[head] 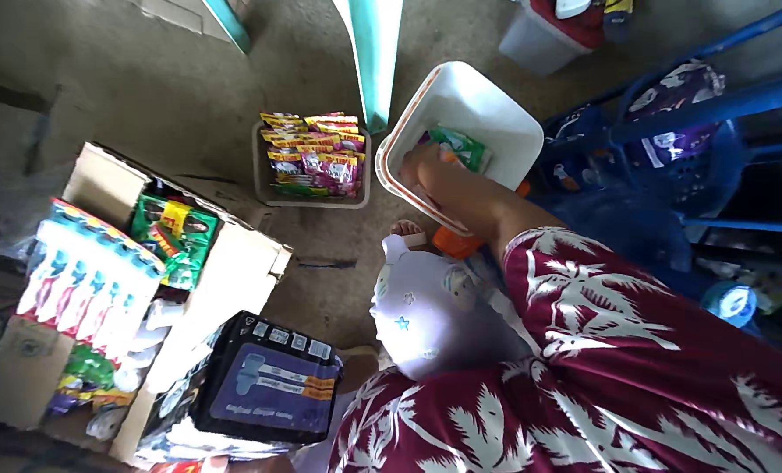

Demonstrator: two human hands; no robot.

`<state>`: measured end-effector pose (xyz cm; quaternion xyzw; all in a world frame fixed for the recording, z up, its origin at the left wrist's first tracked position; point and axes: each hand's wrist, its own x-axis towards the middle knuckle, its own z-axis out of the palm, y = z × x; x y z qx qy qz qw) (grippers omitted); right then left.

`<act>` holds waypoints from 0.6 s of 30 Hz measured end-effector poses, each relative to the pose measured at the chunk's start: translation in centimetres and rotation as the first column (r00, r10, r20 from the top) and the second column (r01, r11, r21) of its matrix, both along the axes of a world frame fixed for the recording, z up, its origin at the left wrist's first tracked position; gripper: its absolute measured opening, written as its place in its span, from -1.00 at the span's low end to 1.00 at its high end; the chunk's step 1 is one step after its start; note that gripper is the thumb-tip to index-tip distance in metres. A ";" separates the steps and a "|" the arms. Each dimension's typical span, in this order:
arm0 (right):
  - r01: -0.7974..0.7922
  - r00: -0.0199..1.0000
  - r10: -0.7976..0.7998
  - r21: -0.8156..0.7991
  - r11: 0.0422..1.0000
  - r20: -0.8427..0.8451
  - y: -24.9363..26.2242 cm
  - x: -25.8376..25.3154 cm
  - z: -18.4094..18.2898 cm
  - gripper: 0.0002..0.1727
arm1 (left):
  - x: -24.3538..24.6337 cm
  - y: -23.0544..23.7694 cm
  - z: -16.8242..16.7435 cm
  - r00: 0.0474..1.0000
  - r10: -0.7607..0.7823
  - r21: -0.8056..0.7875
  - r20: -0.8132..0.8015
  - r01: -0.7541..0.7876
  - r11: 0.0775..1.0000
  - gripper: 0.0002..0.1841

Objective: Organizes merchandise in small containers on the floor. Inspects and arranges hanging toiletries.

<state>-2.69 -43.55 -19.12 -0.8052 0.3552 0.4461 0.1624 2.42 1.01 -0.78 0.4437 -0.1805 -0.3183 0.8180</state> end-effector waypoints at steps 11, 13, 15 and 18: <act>0.120 0.952 -0.137 0.077 0.990 0.274 -1.0 -8.1 1.7 0.07 | -0.5 1.2 -1.6 0.998 0.040 -0.029 -0.050 -0.042 0.999 -0.59; 0.129 0.951 -0.150 0.096 0.987 0.270 -1.1 -7.9 1.2 -0.03 | -0.5 1.2 -1.6 0.998 0.023 -0.052 -0.065 -0.026 0.998 -0.60; 0.132 0.946 -0.164 0.128 0.983 0.280 -1.1 -7.7 -0.8 -0.05 | -0.4 1.3 -1.5 0.998 0.003 -0.059 -0.056 -0.006 0.998 -0.59; 0.146 0.934 -0.173 0.107 0.984 0.314 -0.3 -8.1 -3.2 0.22 | -0.8 1.3 -0.7 0.997 0.073 -0.003 -0.024 -0.073 0.997 -0.62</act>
